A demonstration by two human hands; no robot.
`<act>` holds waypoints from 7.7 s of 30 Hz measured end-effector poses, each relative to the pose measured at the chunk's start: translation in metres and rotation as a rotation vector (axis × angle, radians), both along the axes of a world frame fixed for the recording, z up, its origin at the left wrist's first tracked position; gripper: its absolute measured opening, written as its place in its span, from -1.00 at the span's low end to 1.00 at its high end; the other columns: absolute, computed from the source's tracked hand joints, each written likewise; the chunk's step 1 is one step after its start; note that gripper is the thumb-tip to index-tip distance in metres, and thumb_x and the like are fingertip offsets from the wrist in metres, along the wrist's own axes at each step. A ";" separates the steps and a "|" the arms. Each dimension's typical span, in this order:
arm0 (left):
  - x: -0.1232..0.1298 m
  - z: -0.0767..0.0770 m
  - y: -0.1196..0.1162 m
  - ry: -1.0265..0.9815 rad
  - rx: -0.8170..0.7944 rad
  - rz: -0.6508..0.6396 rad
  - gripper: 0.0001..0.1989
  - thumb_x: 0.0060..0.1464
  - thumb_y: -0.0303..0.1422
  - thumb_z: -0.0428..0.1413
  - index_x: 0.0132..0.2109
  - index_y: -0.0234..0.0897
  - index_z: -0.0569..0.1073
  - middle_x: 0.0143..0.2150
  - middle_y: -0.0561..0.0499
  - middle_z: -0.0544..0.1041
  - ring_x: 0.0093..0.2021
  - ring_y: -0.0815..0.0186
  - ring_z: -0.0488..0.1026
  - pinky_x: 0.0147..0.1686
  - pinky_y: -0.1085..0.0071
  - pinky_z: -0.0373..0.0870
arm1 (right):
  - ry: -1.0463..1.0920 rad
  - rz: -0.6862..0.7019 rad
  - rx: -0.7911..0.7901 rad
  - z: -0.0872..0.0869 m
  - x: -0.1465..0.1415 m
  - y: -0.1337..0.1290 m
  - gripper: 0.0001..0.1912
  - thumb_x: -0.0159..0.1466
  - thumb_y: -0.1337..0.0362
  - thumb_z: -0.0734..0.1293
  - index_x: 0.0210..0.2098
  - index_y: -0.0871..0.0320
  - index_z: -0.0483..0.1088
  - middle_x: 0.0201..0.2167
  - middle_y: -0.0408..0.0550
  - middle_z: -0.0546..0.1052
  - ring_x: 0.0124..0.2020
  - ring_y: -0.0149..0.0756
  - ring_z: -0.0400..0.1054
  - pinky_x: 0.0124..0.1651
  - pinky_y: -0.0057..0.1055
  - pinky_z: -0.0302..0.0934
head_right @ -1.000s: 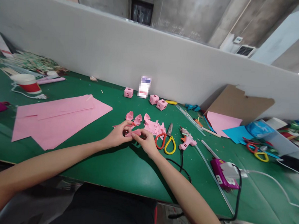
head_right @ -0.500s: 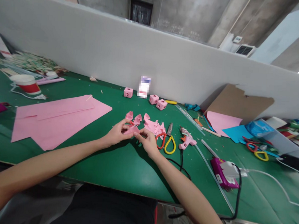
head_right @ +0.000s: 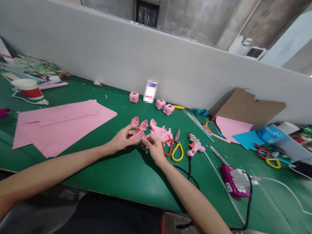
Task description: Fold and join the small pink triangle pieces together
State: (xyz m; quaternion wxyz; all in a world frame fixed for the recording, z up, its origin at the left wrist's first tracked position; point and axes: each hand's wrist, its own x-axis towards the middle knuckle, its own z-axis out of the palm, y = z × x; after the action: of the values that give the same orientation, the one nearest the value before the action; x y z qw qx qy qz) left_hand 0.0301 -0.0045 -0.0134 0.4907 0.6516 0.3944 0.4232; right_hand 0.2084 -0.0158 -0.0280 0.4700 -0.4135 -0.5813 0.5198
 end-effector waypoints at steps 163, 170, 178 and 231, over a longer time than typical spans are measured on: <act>-0.006 -0.016 0.012 -0.073 0.012 0.043 -0.43 0.01 -0.16 0.20 0.08 -0.26 0.17 -0.22 -0.03 0.48 -0.29 0.29 0.51 -0.43 0.44 0.44 | -0.089 -0.189 0.107 -0.005 -0.006 0.000 -0.66 0.19 -0.04 0.32 -0.39 0.07 0.18 -0.58 -0.21 0.41 -0.56 -0.35 0.36 -0.51 -0.43 0.25; -0.001 -0.013 0.007 -0.145 -0.055 -0.020 -0.51 0.09 -0.10 0.12 0.04 -0.28 0.20 -0.24 -0.02 0.46 -0.35 0.35 0.49 -0.51 0.52 0.43 | -0.240 -0.112 0.198 -0.009 -0.005 -0.004 -0.73 0.24 0.06 0.26 -0.18 0.10 0.34 -0.45 -0.13 0.48 -0.46 -0.28 0.40 -0.40 -0.36 0.30; 0.000 -0.011 0.008 -0.150 -0.036 0.020 -0.58 0.08 -0.17 0.15 -0.03 -0.32 0.26 -0.25 -0.01 0.47 -0.33 0.37 0.48 -0.37 0.46 0.45 | -0.198 -0.082 0.167 -0.010 -0.007 -0.005 -0.69 0.24 0.05 0.28 -0.13 0.11 0.37 -0.31 -0.05 0.53 -0.36 -0.26 0.44 -0.36 -0.37 0.34; -0.006 -0.017 0.012 0.002 0.124 0.103 -0.55 0.02 -0.24 0.21 0.01 -0.29 0.27 -0.22 -0.05 0.55 -0.23 0.29 0.51 -0.14 0.33 0.41 | 0.115 -0.127 -0.066 -0.003 -0.003 0.004 -0.54 0.17 -0.14 0.30 -0.20 0.12 0.42 -0.47 -0.16 0.41 -0.48 -0.43 0.31 -0.48 -0.50 0.29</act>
State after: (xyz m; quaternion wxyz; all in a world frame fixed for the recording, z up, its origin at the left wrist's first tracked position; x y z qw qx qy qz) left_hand 0.0246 0.0079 -0.0302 0.4265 0.6601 0.4010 0.4708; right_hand 0.2052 -0.0122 -0.0313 0.5206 -0.4343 -0.5085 0.5309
